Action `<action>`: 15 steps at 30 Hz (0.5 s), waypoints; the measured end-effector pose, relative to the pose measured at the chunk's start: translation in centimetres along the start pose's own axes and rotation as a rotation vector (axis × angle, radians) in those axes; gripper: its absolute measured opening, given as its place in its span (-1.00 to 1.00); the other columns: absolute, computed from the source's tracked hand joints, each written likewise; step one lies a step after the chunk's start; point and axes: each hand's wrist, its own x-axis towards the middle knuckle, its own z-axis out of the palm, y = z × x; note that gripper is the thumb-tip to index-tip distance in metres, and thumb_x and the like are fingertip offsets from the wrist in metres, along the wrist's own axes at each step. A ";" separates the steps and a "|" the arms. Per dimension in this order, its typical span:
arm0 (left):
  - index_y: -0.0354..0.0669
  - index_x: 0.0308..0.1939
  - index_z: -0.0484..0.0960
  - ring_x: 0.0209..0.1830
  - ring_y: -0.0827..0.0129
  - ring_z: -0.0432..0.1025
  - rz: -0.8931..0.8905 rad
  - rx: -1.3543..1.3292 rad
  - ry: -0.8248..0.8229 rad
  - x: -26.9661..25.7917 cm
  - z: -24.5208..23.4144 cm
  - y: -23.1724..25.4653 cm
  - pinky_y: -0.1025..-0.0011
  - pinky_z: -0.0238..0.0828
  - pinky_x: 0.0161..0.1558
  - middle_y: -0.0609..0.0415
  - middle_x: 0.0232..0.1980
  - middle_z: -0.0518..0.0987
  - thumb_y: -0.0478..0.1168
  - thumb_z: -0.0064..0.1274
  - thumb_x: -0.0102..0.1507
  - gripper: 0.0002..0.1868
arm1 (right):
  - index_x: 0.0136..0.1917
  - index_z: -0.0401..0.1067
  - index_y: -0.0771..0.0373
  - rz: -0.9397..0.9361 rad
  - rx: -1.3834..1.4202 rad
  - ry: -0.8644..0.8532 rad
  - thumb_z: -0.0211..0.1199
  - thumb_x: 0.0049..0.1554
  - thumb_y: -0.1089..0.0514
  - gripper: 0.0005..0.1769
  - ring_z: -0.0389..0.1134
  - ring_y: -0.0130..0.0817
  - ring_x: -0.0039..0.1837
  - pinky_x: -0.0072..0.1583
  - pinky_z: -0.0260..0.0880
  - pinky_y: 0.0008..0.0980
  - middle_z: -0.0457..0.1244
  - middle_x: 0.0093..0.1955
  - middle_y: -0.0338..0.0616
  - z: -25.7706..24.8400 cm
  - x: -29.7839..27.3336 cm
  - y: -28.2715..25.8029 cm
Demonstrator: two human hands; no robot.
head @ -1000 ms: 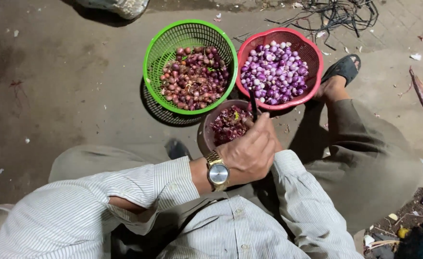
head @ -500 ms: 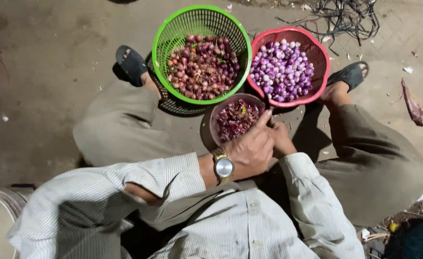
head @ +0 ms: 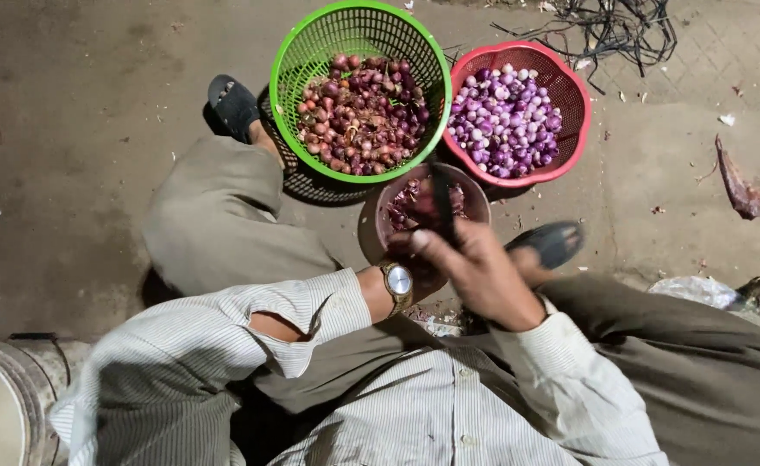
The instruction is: Peeling shallots by hand using a small knife and sorting them into baskets.
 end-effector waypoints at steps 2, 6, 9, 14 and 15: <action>-0.25 0.17 0.43 0.05 0.20 0.43 0.013 0.028 0.016 0.3 0.2 0.0 0.31 0.51 0.15 -0.09 0.11 0.52 -0.13 -0.22 0.40 -0.65 | -0.26 0.52 0.33 -0.080 -0.040 -0.108 0.26 0.24 0.15 -0.72 0.35 -0.34 -0.43 -0.37 0.41 -0.43 0.38 -0.41 0.03 0.5 -0.6 -1.4; -0.17 -0.06 0.44 -0.23 0.21 0.31 0.085 0.136 0.074 0.5 0.5 1.0 0.22 0.52 0.01 -0.01 -0.13 0.46 -0.14 -0.12 0.30 -0.78 | -0.25 0.50 0.35 -0.171 -0.091 -0.163 0.23 0.24 0.17 -0.74 0.38 -0.42 -0.30 -0.25 0.49 -0.28 0.40 -0.41 0.02 0.3 -1.0 -2.2; -0.12 -0.20 0.45 -0.41 0.22 0.23 0.130 0.196 0.124 0.8 0.3 1.6 0.16 0.53 -0.09 0.05 -0.28 0.42 -0.15 -0.06 0.24 -0.85 | -0.25 0.51 0.35 -0.126 -0.038 -0.150 0.25 0.23 0.18 -0.75 0.38 -0.44 -0.30 -0.25 0.52 -0.30 0.40 -0.41 -0.01 -0.5 -0.8 -1.1; -0.04 -0.43 0.47 -0.69 0.23 0.12 0.216 0.271 0.202 2.1 -1.0 4.0 0.08 0.54 -0.23 0.13 -0.52 0.37 -0.16 0.03 0.15 -0.89 | -0.37 0.45 0.30 0.079 0.115 -0.017 0.28 0.24 0.15 -0.64 0.24 -0.50 -0.50 -0.47 0.29 -0.49 0.26 -0.56 -0.15 -2.3 2.1 -0.8; -0.03 -0.38 0.40 -0.50 0.24 0.23 0.232 0.051 0.177 2.7 -2.2 4.3 0.20 0.44 -0.15 0.16 -0.42 0.39 -0.10 -0.11 0.27 -0.83 | -0.35 0.45 0.35 0.157 0.131 0.004 0.24 0.27 0.13 -0.62 0.29 -0.41 -0.51 -0.48 0.34 -0.40 0.27 -0.58 -0.04 -3.4 2.5 0.7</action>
